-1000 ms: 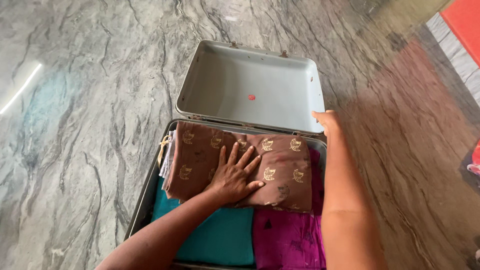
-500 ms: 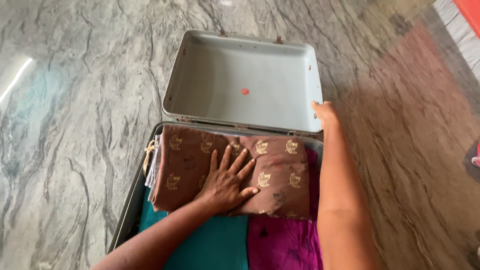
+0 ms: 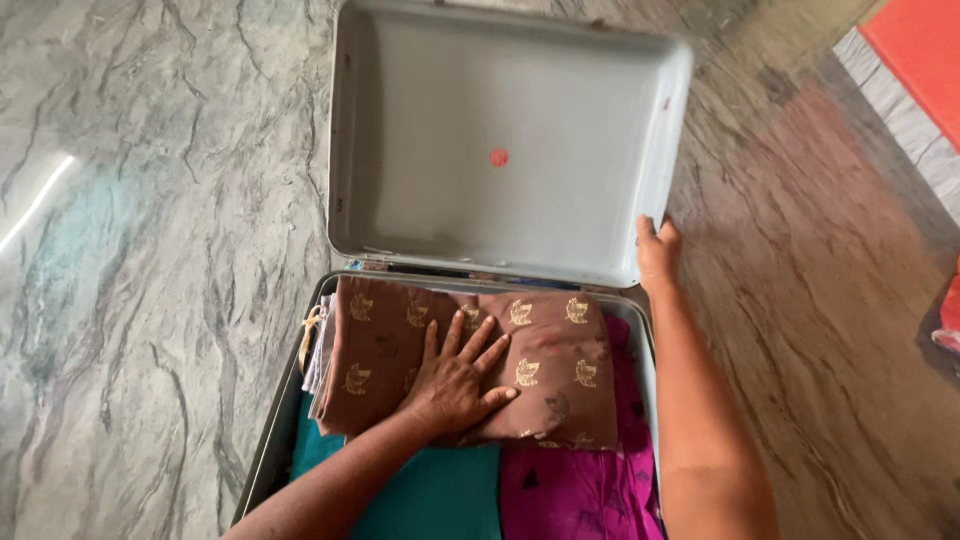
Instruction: The person packs clothing into a suitcase by hand, smoothing garments and removing some items to reorganize them before closing the lid.
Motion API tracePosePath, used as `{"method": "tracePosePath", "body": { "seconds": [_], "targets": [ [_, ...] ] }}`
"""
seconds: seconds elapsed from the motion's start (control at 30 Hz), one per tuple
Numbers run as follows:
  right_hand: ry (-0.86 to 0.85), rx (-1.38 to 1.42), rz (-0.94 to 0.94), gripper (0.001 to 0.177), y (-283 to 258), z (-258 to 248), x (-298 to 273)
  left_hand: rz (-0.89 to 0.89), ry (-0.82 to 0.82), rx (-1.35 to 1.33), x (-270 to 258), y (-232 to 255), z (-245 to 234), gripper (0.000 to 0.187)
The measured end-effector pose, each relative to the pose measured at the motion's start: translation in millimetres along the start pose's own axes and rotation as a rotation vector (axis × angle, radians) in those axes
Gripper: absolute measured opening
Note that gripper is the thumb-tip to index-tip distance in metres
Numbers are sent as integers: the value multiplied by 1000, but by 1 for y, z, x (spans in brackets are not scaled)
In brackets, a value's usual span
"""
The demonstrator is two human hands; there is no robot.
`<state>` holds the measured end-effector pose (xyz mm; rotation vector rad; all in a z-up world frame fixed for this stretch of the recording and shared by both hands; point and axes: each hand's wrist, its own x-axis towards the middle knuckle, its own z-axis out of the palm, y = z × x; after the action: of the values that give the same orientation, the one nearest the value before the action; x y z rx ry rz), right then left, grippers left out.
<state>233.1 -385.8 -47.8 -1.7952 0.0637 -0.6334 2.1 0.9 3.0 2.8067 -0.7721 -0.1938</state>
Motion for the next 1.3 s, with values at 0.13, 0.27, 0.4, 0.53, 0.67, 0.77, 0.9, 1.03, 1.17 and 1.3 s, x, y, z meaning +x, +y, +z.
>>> {"method": "tracePosePath", "body": {
  "seconds": [0.13, 0.27, 0.4, 0.53, 0.67, 0.77, 0.9, 1.03, 1.17, 1.3],
  "targets": [
    [-12, 87, -103, 27, -9, -20, -25, 33, 57, -35, -3, -1, 12, 88],
    [-39, 224, -129, 38, -39, -28, -48, 23, 35, -47, -6, -4, 11, 88],
    [0, 372, -98, 49, -56, -32, -65, 38, 19, -149, 9, -17, 24, 83],
    [-14, 356, -49, 54, -27, -47, -76, 61, 99, -257, 16, -28, 50, 78],
    [-40, 222, -98, 47, -8, -54, -87, 119, 200, -227, 3, -31, 28, 77],
    [-15, 105, -187, 47, -24, -55, -101, 260, 11, 201, -24, -4, -3, 57],
    [12, 66, -246, 49, -51, -52, -128, 555, 155, 239, -85, 43, -19, 74],
    [24, 1, -300, 50, -61, -60, -158, 813, 70, 45, -157, 60, 0, 73],
    [26, -49, -326, 51, -62, -66, -175, 872, 45, -30, -192, 42, -5, 66],
    [4, -114, -355, 53, -68, -74, -187, 594, 93, -316, -219, 19, -30, 65]
  ]
}}
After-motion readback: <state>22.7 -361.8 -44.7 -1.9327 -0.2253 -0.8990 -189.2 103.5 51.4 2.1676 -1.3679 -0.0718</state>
